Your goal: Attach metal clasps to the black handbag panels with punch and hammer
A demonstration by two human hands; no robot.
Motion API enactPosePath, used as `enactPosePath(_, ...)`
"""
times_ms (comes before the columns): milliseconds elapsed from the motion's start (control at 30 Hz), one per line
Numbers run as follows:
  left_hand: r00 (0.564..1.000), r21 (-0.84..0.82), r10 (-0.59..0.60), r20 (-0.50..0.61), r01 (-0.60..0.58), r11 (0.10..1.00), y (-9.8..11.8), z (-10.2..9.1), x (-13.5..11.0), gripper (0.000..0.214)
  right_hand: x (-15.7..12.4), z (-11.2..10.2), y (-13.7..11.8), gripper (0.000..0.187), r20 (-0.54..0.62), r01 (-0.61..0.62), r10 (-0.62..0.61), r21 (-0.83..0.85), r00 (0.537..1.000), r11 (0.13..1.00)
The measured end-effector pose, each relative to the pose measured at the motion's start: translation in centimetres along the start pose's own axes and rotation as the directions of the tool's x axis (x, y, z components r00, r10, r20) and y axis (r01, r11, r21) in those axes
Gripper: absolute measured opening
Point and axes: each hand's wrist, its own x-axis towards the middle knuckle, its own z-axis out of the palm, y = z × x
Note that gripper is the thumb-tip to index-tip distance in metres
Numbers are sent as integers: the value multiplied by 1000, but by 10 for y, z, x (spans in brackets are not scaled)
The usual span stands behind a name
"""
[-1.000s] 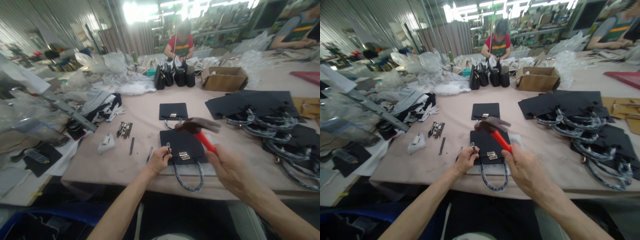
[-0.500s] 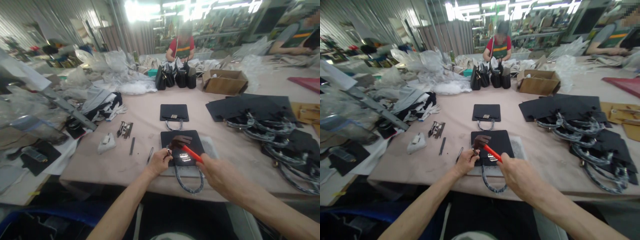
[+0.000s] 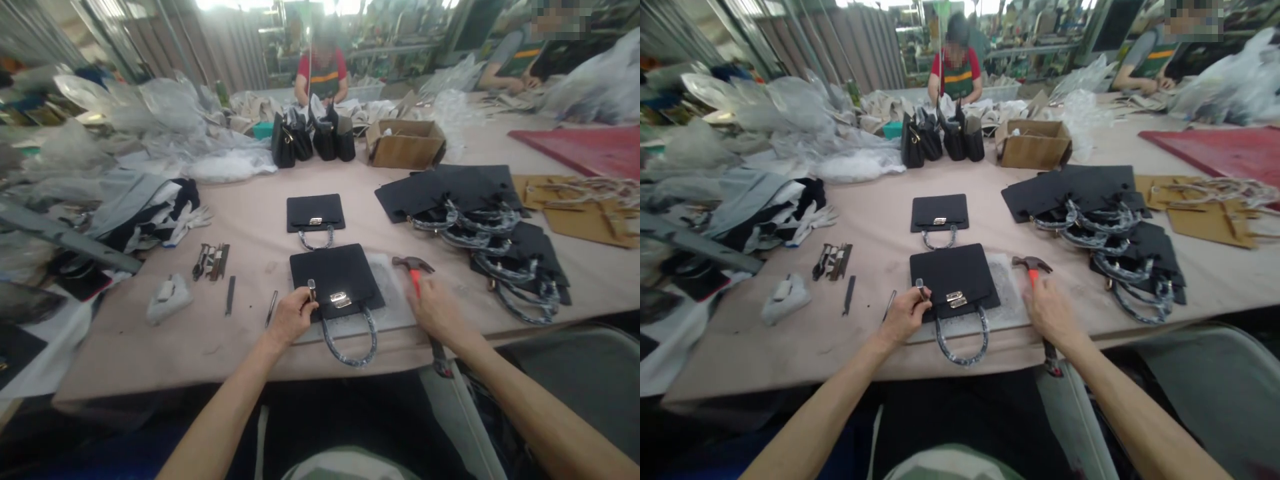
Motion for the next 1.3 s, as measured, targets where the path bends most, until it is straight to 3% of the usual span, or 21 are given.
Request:
enactPosePath(133, 999, 8, -29, 34, 29, 1000, 1, 0, 0, 8, -8, 23, -43, 38, -125, 210, -203, 44, 971, 977)
enactPosePath(200, 997, -9, -73, 24, 73, 997, 1, 0, 1, 9, -10, 34, -64, 32, -139, 204, -196, 44, 971, 978)
enactPosePath(300, 973, -112, -226, -53, 219, 969, -3, 0, 2, 15, -12, 44, -80, 22, -156, 99, -91, 46, 984, 994)
enactPosePath(433, 921, -330, -383, -67, 342, 880, -10, -6, 8, 24, -16, 47, -77, 24, -147, 54, -41, 85, 988, 995)
enactPosePath(600, 949, -327, -313, -48, 281, 902, 10, -7, 23, 20, -27, 55, -75, 26, -199, 121, -90, 150, 976, 981)
enactPosePath(767, 957, -356, -288, 32, 280, 892, 37, 24, 34, 16, -35, 64, -71, 24, -269, 206, -138, 243, 953, 948)
enactPosePath(933, 934, -431, -349, 79, 347, 833, 43, 51, 39, 17, -37, 63, -52, 27, -253, 322, -247, 324, 936, 890)
enactPosePath(1133, 927, -446, -365, 84, 363, 818, 43, 56, 42, 16, -1, 52, -36, 21, -130, 370, -349, 425, 928, 826)
enactPosePath(1300, 908, -466, -405, 105, 404, 787, 41, 58, 41, 17, 42, 43, -39, 11, 43, 377, -404, 281, 914, 883)
